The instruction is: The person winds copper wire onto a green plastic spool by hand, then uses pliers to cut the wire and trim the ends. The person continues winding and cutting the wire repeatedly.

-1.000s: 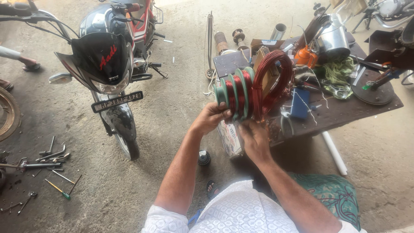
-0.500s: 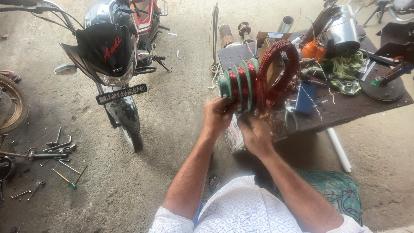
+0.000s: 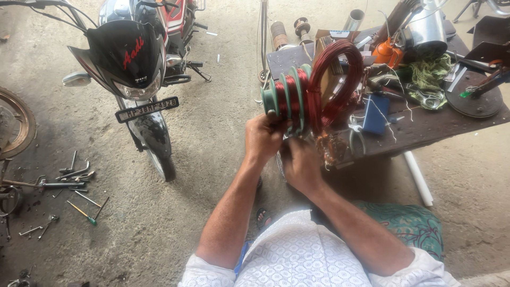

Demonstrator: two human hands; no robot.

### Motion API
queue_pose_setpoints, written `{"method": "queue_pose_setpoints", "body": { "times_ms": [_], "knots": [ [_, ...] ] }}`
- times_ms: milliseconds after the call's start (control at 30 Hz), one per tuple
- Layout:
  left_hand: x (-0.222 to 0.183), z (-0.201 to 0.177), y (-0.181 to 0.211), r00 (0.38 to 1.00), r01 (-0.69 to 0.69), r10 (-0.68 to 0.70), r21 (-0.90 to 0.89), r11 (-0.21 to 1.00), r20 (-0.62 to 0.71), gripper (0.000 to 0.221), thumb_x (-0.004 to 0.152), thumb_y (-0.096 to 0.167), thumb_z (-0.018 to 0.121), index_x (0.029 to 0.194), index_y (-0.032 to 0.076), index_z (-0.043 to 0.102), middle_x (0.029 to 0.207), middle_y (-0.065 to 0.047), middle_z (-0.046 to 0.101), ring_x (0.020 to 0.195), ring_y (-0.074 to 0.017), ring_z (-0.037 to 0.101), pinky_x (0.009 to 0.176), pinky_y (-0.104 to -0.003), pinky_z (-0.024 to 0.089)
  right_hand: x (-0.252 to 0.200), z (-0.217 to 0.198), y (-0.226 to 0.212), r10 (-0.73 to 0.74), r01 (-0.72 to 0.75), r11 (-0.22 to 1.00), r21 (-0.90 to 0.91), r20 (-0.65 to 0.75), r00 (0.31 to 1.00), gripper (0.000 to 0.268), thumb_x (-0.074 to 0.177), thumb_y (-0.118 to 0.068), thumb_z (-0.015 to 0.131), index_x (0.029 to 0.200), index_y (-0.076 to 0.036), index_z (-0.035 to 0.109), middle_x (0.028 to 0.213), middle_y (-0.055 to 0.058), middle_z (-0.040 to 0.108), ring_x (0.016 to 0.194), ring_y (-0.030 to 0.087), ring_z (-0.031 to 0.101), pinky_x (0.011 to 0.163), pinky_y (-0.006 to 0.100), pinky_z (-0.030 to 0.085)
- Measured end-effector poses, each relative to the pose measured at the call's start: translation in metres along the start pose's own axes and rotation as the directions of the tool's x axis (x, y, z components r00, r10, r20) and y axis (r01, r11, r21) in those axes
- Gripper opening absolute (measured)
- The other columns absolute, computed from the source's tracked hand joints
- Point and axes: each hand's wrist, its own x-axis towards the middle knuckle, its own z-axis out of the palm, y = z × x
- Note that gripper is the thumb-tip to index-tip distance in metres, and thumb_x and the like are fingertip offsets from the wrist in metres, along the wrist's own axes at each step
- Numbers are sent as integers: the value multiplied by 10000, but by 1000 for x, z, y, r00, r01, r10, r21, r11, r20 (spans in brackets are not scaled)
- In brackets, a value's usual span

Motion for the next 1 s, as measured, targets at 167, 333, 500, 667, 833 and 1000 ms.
{"method": "queue_pose_setpoints", "body": {
  "times_ms": [167, 333, 500, 667, 833, 1000],
  "knots": [
    [-1, 2, 3, 1000, 5, -5, -100, 995, -1, 124, 895, 5, 724, 998, 51, 775, 928, -62, 797, 820, -119, 752, 723, -287, 623, 8, -6, -6, -19, 18, 1000, 16, 25, 1000, 171, 962, -86, 615, 1115, -11, 632, 929, 190, 697, 855, 354, 684, 765, 485, 526],
    [-11, 8, 2, 999, -52, 51, -134, 990, -12, 85, 961, 4, 730, 1044, 16, 717, 938, -69, 763, 820, -123, 696, 713, -269, 564, -34, -48, 23, -42, 8, 987, 160, 210, 977, 325, 879, -118, 729, 1176, 5, 682, 815, 178, 711, 712, 322, 697, 657, 453, 547],
    [-23, 12, 17, 999, -7, 14, 187, 982, -36, 140, 927, 59, 718, 1063, 29, 705, 1008, -60, 679, 830, -142, 706, 663, -268, 609, -92, -94, 118, 18, -43, 986, 158, 154, 988, 89, 907, -145, 730, 937, -61, 728, 861, 131, 738, 751, 278, 738, 677, 394, 580],
    [-26, 24, 24, 987, 23, 52, 447, 894, -153, 127, 942, 81, 703, 1047, 10, 715, 940, -99, 676, 787, -251, 672, 663, -405, 546, -112, -90, 260, 418, -351, 845, -404, 89, 904, 318, 911, -370, 750, 969, -58, 722, 1022, 181, 674, 976, 390, 643, 834, 512, 527],
    [-30, 33, 25, 961, -26, 170, 538, 843, -219, 116, 943, 91, 689, 1027, 18, 722, 999, -115, 704, 875, -315, 694, 744, -445, 551, -117, -67, 342, 574, -422, 719, -552, 130, 809, 495, 885, -481, 740, 1175, -85, 674, 1265, 195, 552, 1184, 406, 545, 963, 517, 496],
    [-26, 36, 24, 949, -21, 205, 599, 801, -241, 98, 958, 105, 686, 998, 33, 739, 968, -112, 705, 847, -308, 694, 731, -434, 558, -94, -51, 356, 720, -470, 628, -621, 233, 654, 631, 875, -562, 734, 1289, -103, 606, 1396, 197, 447, 1306, 415, 458, 1011, 531, 479]
  ]
}}
